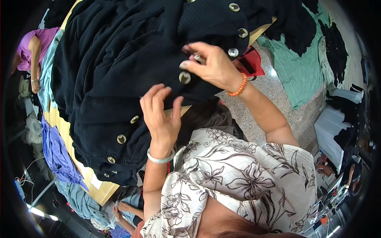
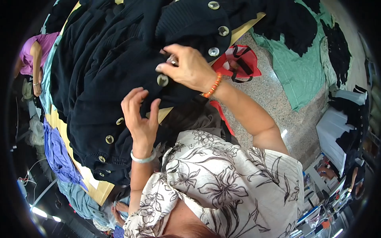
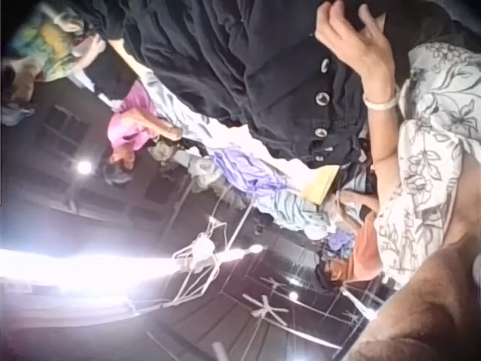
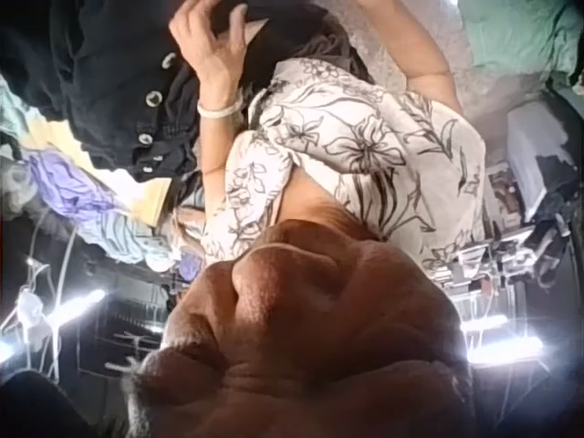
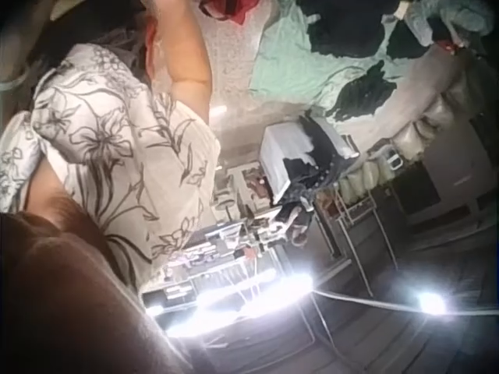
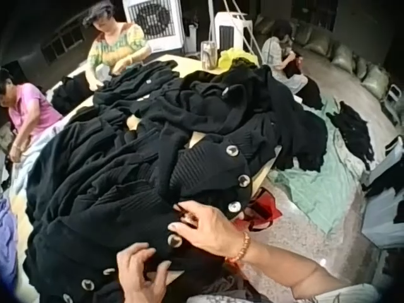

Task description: Trimming excess threads from sweaters using hand-held clippers.

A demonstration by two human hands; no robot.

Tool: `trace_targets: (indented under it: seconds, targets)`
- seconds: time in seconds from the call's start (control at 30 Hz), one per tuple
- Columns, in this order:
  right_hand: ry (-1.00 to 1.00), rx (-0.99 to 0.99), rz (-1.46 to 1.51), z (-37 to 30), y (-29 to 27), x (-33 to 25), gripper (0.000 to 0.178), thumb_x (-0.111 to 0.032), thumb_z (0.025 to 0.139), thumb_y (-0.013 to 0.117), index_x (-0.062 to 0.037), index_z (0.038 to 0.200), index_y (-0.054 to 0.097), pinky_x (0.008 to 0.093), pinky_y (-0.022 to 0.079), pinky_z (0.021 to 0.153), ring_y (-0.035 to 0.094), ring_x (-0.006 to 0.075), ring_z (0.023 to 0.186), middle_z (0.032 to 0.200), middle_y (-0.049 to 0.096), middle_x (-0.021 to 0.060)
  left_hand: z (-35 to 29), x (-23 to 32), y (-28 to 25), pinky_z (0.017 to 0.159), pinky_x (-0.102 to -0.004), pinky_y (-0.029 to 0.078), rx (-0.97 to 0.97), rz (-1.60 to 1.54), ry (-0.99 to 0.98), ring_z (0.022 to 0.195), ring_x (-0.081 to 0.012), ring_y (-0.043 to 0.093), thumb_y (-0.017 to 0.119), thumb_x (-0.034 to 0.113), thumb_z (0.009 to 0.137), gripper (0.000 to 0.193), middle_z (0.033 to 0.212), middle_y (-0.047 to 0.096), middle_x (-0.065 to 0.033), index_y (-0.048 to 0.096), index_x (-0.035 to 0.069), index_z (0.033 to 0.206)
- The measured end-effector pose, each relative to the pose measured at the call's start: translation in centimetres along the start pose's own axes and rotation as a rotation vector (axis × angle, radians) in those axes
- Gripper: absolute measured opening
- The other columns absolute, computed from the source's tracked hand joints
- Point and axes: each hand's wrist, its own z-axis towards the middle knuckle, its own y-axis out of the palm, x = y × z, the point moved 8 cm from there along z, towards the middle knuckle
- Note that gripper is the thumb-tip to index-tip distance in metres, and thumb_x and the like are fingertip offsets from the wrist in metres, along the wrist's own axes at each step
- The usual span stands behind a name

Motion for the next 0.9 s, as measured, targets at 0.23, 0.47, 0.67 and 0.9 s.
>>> trace_targets:
  seconds: [0.23,0.47,0.67,0.9]
  targets:
    - [0.109,-0.247,0.283,-0.3,1.8,1.8,0.026,-0.023,0.097,0.066,0.0005,0.086,0.064,0.0221,0.029,0.048,0.036,-0.0007,0.059,0.067,0.048,-0.009,0.2,-0.9,0.4,0.09,-0.0394,0.044,-0.028,0.145,0.048,0.102,-0.0308,0.055,0.078,-0.002,0.072,0.037,0.107,0.064,-0.0089,0.064,0.005,0.106]
    - [0.235,-0.329,0.568,-1.6,2.3,-0.3,0.026,-0.023,0.1,0.062,0.0016,0.11,0.063,0.0181,0.028,0.044,0.039,-0.0036,0.055,0.072,0.057,-0.008,-0.1,0.2,-1.1,0.079,-0.0353,0.048,0.008,-0.188,-0.045,0.095,-0.0265,0.057,0.087,0.007,0.069,0.046,0.105,0.064,-0.0119,0.063,0.002,0.109]
    - [0.061,-0.287,0.362,-1.7,2.1,-1.4,0.022,-0.021,0.101,0.061,-0.0046,0.088,0.056,0.019,0.025,0.043,0.035,-0.004,0.054,0.066,0.043,-0.0119,0.7,2.2,-0.6,0.072,-0.031,0.049,0.038,-0.225,0.04,0.089,-0.023,0.057,0.087,0.005,0.07,0.051,0.102,0.056,-0.0124,0.065,0.002,0.116]
    - [0.116,-0.26,0.475,-1.9,2.2,-1.7,0.017,-0.018,0.102,0.059,-0.0046,0.091,0.057,0.0177,0.022,0.042,0.033,-0.0051,0.051,0.066,0.043,-0.0129,-0.1,2.8,-0.4,0.068,-0.0313,0.052,0.039,-0.169,0.165,0.085,-0.0239,0.059,0.074,-0.01,0.073,0.044,0.106,0.055,-0.0141,0.068,0.004,0.114]
